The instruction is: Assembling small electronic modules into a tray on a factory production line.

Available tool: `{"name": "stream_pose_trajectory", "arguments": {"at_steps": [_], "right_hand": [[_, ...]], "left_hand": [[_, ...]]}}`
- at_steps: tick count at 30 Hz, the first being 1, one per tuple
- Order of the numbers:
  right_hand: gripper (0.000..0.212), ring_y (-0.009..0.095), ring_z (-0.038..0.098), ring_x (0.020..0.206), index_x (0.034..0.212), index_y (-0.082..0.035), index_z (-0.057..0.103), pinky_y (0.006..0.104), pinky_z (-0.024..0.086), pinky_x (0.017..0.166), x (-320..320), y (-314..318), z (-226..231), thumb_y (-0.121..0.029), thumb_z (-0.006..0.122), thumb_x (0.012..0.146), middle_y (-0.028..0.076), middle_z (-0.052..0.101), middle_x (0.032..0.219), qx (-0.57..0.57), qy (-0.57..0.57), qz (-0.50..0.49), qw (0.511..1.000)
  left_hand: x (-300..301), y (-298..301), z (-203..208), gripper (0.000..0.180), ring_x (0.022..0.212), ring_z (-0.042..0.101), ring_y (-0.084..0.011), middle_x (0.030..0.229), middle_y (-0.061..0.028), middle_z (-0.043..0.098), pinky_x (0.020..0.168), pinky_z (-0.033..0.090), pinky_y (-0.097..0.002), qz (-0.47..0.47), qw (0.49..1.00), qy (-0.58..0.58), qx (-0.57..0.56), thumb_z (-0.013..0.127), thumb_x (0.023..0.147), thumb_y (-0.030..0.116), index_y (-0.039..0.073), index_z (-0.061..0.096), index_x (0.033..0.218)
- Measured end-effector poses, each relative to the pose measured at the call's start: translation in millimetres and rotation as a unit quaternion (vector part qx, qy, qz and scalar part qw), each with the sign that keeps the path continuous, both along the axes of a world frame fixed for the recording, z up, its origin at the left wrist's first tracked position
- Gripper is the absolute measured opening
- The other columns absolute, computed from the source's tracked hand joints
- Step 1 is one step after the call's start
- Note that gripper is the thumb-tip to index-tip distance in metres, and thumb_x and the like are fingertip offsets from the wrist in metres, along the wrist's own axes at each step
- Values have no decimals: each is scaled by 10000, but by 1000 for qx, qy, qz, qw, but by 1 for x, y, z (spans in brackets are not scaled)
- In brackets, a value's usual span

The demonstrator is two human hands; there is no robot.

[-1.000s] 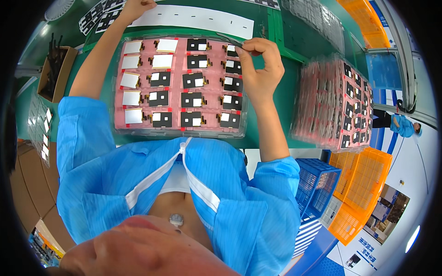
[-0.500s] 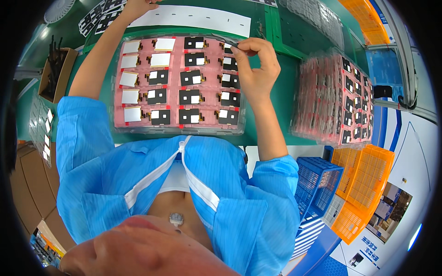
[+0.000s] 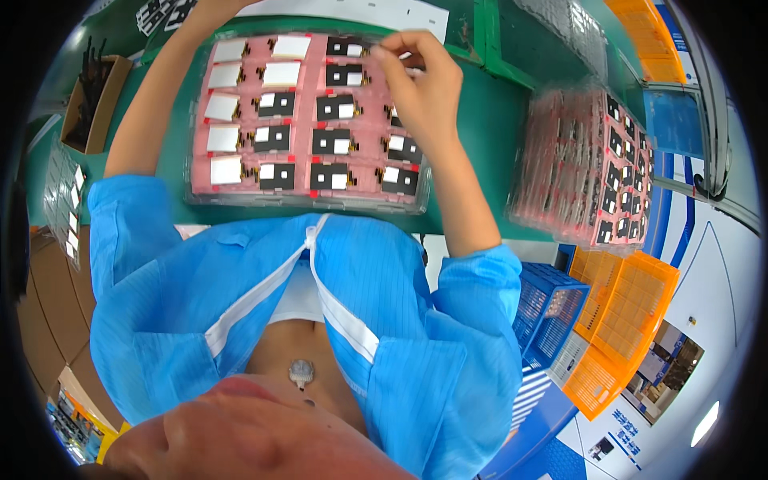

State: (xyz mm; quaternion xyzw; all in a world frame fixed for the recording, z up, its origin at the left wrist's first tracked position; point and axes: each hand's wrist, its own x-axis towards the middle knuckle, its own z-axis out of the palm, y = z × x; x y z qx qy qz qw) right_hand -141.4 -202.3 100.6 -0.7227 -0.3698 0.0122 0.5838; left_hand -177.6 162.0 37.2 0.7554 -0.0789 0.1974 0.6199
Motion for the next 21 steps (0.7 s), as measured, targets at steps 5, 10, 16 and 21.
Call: {"name": "stream_pose_trajectory", "arguments": {"at_steps": [5, 10, 16, 21], "right_hand": [[152, 59, 603, 808, 1046, -12, 653, 230, 500, 728, 19, 15, -27, -105, 733, 957, 0, 688, 892, -127, 56, 89, 986], [164, 104, 594, 692, 1059, -19, 592, 276, 466, 610, -2, 58, -17, -34, 704, 941, 35, 625, 772, -178, 94, 144, 969], [160, 111, 591, 661, 1064, -23, 612, 266, 471, 599, 3, 69, -45, -12, 698, 929, 42, 654, 793, -184, 18, 103, 977], [70, 111, 585, 686, 967, -12, 622, 267, 477, 631, 2, 76, -53, 4, 678, 928, 32, 639, 764, -171, 100, 181, 963]], "left_hand": [[-83, -74, 41, 164, 740, 684, -162, 810, -76, 703, 678, 538, -318, 16, 964, 236, 119, 847, 745, 26, -9, 768, 884], [-98, -81, 1, 358, 940, 685, -285, 1019, -120, 712, 820, 537, -382, 3, 986, -55, 157, 868, 685, 62, 16, 767, 1026], [-104, -88, 11, 450, 1056, 646, -340, 1089, -134, 698, 920, 510, -414, 13, 978, -77, 192, 878, 653, 96, 39, 757, 1083], [-112, -90, 15, 430, 1053, 647, -337, 1098, -138, 689, 915, 513, -410, 96, 936, 96, 325, 866, 659, 90, 34, 750, 1069]]}}
